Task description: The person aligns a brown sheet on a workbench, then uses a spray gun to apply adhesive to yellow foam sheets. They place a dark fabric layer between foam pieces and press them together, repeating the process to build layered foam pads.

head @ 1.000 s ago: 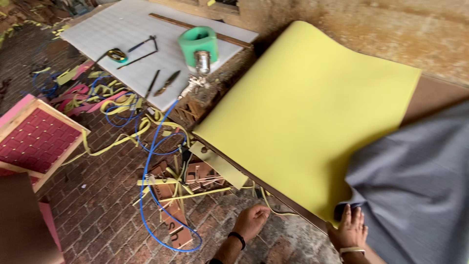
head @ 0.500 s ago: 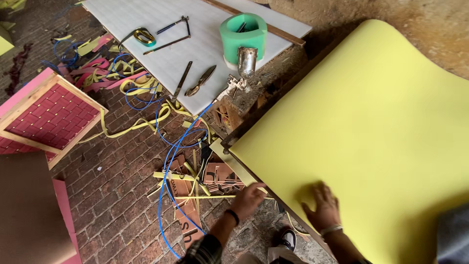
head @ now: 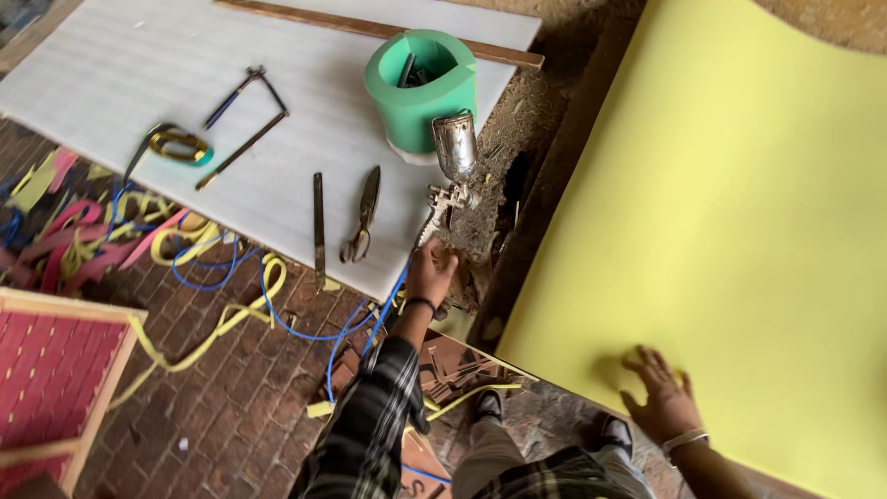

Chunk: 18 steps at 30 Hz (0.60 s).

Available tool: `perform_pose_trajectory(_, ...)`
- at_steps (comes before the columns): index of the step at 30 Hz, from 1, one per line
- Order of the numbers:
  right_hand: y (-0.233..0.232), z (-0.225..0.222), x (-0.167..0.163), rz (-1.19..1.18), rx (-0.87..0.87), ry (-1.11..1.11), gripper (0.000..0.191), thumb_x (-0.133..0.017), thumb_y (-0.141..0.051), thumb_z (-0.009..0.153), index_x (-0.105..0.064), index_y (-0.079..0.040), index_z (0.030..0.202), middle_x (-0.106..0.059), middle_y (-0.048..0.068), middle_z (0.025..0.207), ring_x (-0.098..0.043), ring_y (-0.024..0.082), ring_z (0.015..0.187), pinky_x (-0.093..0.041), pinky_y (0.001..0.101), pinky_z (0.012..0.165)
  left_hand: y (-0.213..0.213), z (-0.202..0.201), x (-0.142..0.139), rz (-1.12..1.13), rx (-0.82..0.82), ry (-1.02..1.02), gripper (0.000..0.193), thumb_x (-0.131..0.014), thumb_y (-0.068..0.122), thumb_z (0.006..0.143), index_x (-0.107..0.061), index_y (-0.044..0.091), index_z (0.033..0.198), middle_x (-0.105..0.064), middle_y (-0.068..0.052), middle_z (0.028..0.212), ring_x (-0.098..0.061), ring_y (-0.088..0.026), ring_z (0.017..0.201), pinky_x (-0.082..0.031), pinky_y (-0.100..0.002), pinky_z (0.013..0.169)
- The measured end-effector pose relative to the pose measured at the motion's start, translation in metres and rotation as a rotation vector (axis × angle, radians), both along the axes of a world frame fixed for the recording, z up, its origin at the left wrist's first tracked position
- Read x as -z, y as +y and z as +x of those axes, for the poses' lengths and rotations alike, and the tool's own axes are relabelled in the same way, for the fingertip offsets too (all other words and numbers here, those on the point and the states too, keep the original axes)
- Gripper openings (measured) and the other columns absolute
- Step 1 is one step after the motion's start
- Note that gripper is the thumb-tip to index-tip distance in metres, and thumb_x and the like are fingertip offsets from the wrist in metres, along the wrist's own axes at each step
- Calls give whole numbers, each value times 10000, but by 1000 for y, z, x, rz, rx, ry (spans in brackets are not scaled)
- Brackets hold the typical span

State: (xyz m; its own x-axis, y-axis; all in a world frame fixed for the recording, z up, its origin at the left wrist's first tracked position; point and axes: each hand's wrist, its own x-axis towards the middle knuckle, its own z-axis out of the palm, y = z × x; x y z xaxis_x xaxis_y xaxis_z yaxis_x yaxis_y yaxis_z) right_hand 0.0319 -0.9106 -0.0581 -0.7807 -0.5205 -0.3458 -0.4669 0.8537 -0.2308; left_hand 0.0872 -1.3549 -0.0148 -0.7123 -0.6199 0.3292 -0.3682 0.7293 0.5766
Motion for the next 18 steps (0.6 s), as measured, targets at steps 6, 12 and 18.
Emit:
perform_pose_trajectory(6, -11, 46, 14, -313, 334, 44, 571, -726, -403, 810, -618, -219, 1339, -390, 60, 1639, -403, 291, 1492, -427, 495, 1146, -71, -67, -13, 289, -80, -453, 641, -748, 496, 866, -599, 82, 1332, -729, -190, 1161, -683, -393, 1084, -548, -494, 951)
perform_pose_trajectory(12, 0, 89, -9, -154, 559, -226, 512, -731, -433, 845, -677, -256, 1323, -407, -22, 1667, -675, 284, 1227, -619, 439, 969, -29, -69, 10, 142, 42, -294, 517, -711, 405, 913, -598, 27, 1247, -720, -237, 1138, -682, -440, 1042, -544, -524, 892)
perform_pose_trajectory(18, -10, 108, -59, -435, 712, -347, 592, -709, -468, 880, -642, -226, 1416, -639, 17, 1496, -697, 314, 1148, -552, 450, 1049, 104, -4, -18, 244, 304, -20, 407, -745, 252, 891, -565, 5, 1160, -705, -243, 1046, -684, -438, 925, -539, -525, 784)
